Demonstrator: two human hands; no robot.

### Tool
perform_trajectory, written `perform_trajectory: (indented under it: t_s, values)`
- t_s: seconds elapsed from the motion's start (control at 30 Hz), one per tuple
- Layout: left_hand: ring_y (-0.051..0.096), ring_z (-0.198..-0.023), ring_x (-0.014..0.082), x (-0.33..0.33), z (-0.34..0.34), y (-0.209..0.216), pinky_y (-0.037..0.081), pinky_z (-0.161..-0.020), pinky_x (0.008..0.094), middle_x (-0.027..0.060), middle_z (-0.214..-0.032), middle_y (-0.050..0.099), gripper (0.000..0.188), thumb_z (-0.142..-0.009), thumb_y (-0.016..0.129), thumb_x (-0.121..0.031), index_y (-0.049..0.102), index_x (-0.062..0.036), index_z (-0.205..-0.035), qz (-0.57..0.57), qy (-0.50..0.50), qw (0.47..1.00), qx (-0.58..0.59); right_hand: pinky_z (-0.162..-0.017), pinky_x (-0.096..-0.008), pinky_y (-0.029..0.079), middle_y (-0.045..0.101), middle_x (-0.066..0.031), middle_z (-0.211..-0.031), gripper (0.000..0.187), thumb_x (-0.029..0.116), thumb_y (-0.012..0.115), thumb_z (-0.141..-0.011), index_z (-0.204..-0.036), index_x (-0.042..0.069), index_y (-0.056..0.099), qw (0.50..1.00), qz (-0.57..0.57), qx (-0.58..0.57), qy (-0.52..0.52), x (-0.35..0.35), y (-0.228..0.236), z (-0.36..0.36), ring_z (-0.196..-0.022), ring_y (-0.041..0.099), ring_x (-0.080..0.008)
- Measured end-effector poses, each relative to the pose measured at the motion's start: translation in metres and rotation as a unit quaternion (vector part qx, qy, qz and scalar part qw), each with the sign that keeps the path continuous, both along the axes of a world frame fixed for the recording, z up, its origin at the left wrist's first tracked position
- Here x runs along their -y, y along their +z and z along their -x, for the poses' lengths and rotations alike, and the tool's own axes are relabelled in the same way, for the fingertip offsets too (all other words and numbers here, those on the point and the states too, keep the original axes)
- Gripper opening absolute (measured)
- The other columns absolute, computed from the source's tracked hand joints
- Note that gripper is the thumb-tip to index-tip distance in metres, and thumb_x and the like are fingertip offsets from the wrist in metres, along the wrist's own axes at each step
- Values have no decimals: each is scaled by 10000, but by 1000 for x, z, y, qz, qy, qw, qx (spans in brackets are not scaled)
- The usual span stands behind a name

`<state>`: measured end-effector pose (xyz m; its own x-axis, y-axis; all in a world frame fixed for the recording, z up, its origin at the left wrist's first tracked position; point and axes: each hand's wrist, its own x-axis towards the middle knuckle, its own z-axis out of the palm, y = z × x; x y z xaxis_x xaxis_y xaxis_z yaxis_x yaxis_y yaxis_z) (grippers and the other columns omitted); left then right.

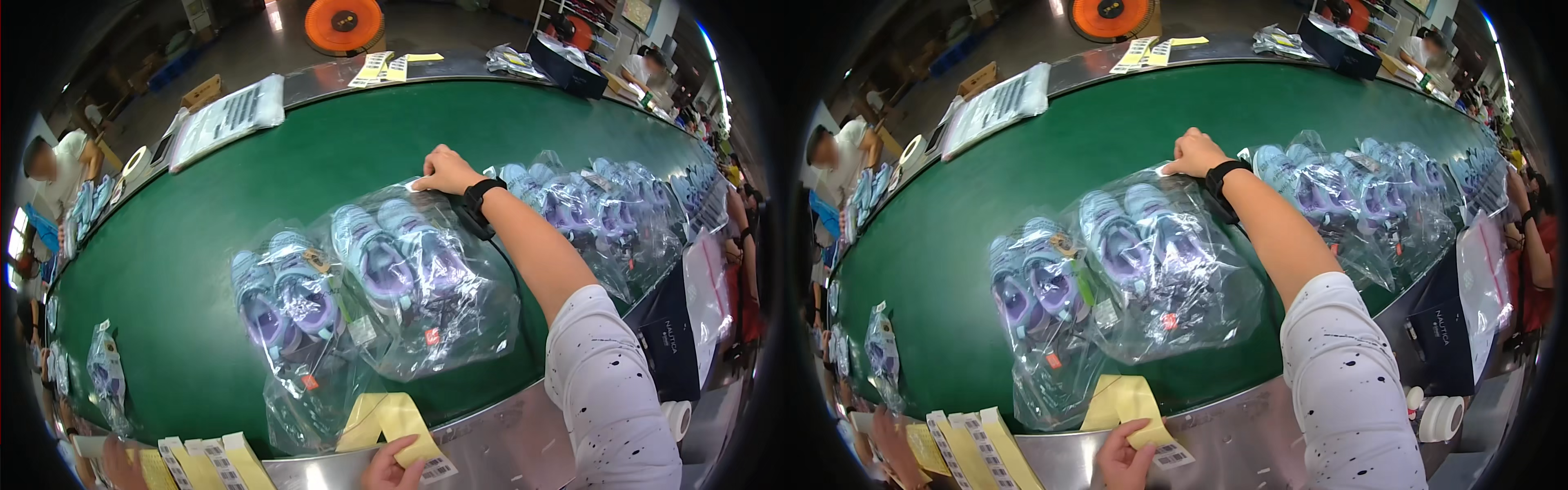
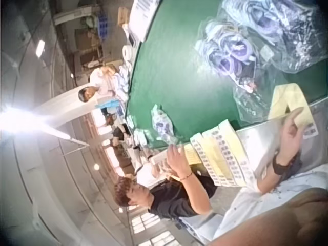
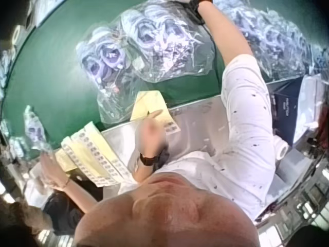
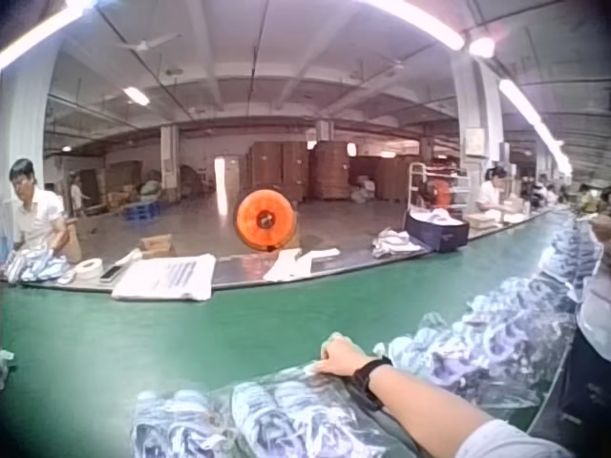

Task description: The person stands at a green assembly table and applies barcode stickers to plastic-wrapped pairs of slippers. They peel individual labels from a yellow sheet, place them on the packaging, and use a handheld scanner to scan the barcode. The person repeats this process for multiple units, moving the labeled packages to the side.

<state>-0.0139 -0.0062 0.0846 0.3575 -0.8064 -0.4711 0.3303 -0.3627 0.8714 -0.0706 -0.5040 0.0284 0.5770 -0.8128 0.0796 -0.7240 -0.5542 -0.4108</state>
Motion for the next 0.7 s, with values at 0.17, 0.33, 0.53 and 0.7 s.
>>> perform_trajectory:
  t_s: [0.17,0.33,0.53,0.7]
  values:
    - [592,-1036,155,-16,3,-38,487,-872,260,149,-1173,586,416,-860,578,99,473,56,-1260,104,-35,992,-68,-877,-431,493,628,-226,-1046,390,344,746,-731,-865,-15,675,989,46,-96,-107,2,27,33,-982,614,-370]
    - [624,-881,97,-8,7,-32,499,-728,214,110,-1079,633,475,-876,613,38,451,23,-1322,159,25,983,-85,-757,-286,499,650,-62,-957,261,193,655,-851,-1019,-6,649,926,-243,247,147,-116,97,-63,-833,593,-122]
    - [623,-856,78,-10,7,-30,480,-689,197,99,-1010,634,591,-887,606,18,344,-6,-1416,180,19,983,-4,-907,-377,467,558,-247,-1213,589,248,658,-811,-1300,-12,458,962,-144,83,217,-236,54,-157,-1121,561,-328]
    - [643,-952,170,-6,15,-30,521,-799,261,174,-1075,626,526,-878,573,73,349,-8,-1347,184,29,981,-56,-1009,-380,401,494,-268,-1310,636,262,646,-820,-1315,-65,416,971,-47,109,206,-247,33,-160,-1201,512,-352]
